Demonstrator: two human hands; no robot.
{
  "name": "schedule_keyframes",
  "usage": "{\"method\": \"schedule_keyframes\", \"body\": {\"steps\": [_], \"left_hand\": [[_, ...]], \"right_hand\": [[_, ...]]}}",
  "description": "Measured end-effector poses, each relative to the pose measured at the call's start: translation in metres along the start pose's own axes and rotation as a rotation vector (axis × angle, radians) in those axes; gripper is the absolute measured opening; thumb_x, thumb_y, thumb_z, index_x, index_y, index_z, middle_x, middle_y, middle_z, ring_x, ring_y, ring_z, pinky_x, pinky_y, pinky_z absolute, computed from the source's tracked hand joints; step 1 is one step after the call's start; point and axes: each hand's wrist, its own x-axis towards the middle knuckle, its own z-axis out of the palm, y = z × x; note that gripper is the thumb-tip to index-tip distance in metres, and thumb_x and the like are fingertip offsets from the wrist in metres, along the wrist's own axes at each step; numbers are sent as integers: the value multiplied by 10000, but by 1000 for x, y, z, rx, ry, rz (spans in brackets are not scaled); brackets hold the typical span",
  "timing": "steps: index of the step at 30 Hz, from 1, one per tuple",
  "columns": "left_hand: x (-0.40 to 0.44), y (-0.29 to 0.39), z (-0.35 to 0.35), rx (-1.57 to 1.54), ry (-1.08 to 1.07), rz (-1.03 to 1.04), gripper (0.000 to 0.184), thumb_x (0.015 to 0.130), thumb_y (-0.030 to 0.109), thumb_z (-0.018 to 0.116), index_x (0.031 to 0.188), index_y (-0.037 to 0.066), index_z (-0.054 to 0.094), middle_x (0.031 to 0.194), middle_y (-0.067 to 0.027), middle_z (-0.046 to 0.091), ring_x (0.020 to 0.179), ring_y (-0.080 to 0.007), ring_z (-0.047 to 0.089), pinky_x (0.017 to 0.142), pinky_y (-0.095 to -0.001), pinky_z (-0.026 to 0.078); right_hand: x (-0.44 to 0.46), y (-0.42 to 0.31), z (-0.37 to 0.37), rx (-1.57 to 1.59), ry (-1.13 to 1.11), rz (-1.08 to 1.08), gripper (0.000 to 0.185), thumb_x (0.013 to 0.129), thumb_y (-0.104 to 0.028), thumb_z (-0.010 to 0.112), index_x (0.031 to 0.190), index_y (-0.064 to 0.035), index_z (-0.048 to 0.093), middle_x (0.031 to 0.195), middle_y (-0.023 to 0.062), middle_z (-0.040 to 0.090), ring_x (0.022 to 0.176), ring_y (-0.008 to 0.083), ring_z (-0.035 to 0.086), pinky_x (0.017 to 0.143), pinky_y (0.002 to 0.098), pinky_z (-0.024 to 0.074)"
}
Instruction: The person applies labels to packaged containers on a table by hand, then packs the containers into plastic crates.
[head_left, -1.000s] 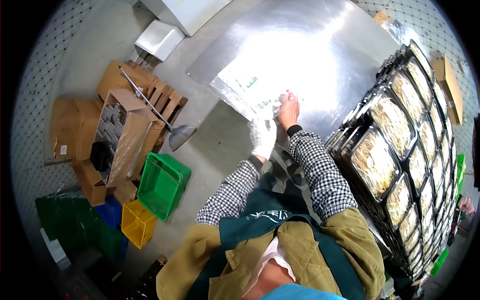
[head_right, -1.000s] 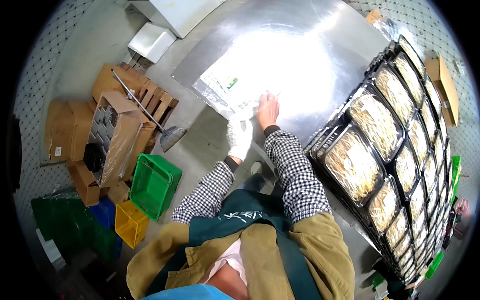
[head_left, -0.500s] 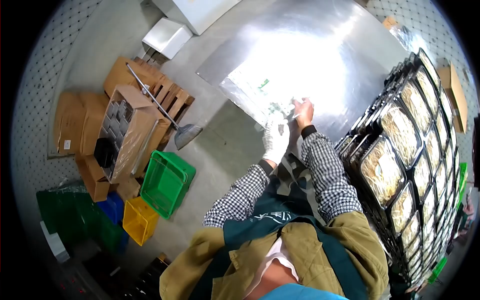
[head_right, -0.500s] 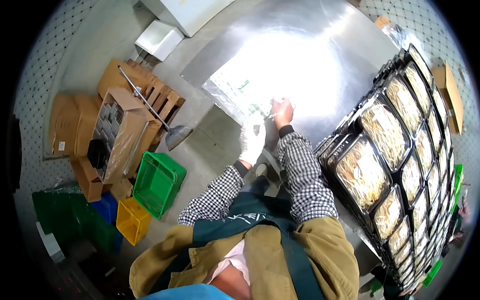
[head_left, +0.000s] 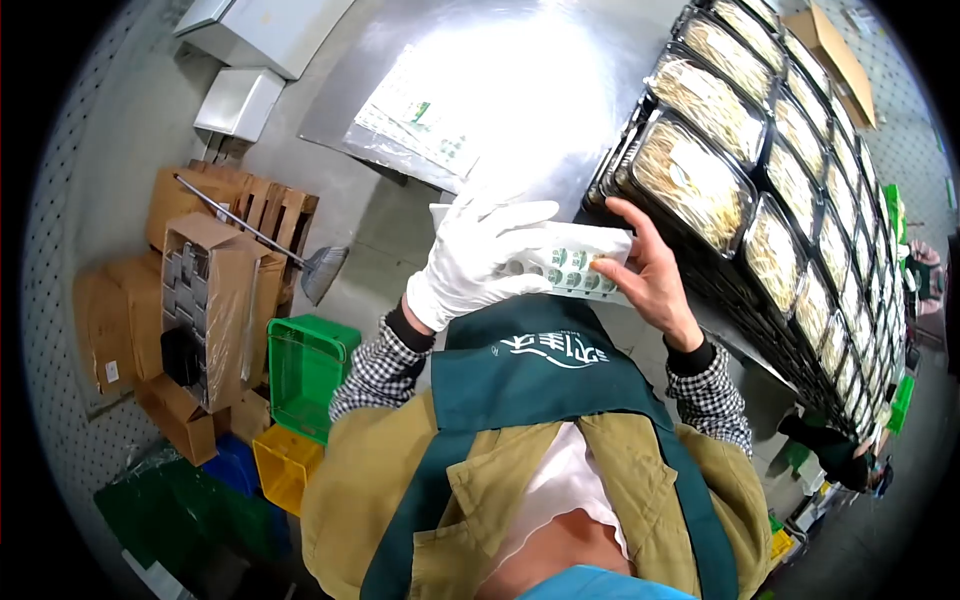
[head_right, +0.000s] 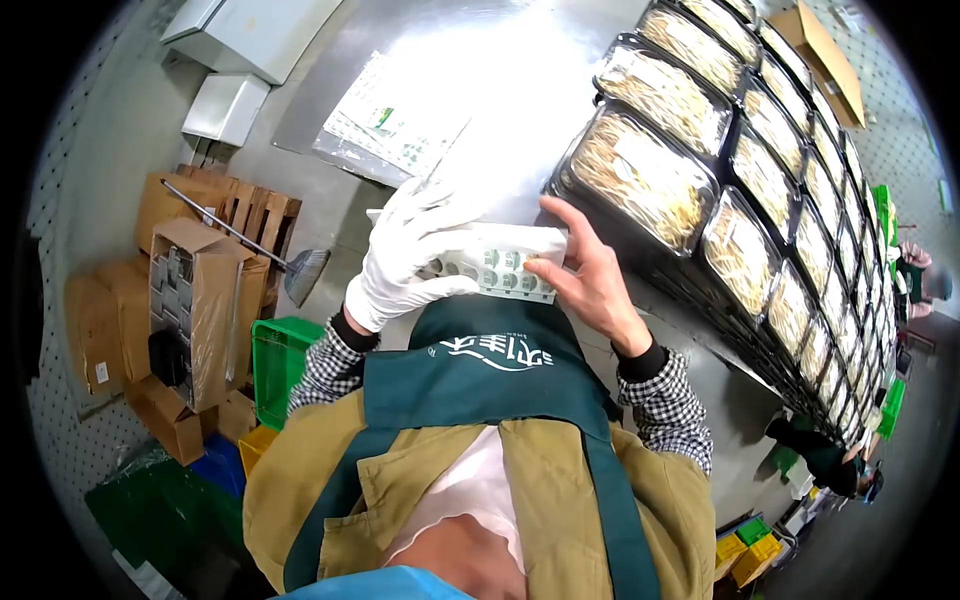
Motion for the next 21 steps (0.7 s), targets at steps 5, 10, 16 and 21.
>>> {"method": "schedule_keyframes", "body": {"steps": [5, 10, 16, 21], "left_hand": [[9, 14, 14, -273, -186, -167, 543, 698, 274, 774, 1162, 86, 564, 1111, -118, 598, 1044, -285, 570, 892, -363, 455], [12, 28, 26, -503, -285, -399, 580, 740, 225, 759, 1220, 43, 488, 1123, -137, 579, 1013, -201, 579, 852, -307, 469], [27, 44, 23, -969, -413, -437, 623, 761, 142, 738, 1301, 21, 452, 1237, -111, 529, 1084, -172, 538, 880, -286, 473], [29, 53, 21, -890, -411, -653, 409, 773, 95, 714, 1148, 10, 577, 1048, -87, 629, 915, -128, 605, 801, -267, 505]], "right_hand": [[-20, -18, -17, 27, 46, -47, 486, 817, -37, 662, 1271, -66, 490, 895, 58, 666, 793, 74, 595, 713, 211, 488], [-38, -13, -32, -75, 110, -40, 319, 807, -64, 683, 1118, -39, 622, 890, 37, 666, 757, 64, 575, 684, 200, 478], [-46, -15, -48, -55, 84, -55, 250, 812, -89, 683, 1052, -26, 649, 863, 33, 671, 761, 64, 584, 684, 209, 485], [-44, -27, -53, 52, 113, -107, 386, 822, -79, 670, 1182, -14, 548, 906, 45, 656, 796, 92, 589, 741, 228, 482]]}}
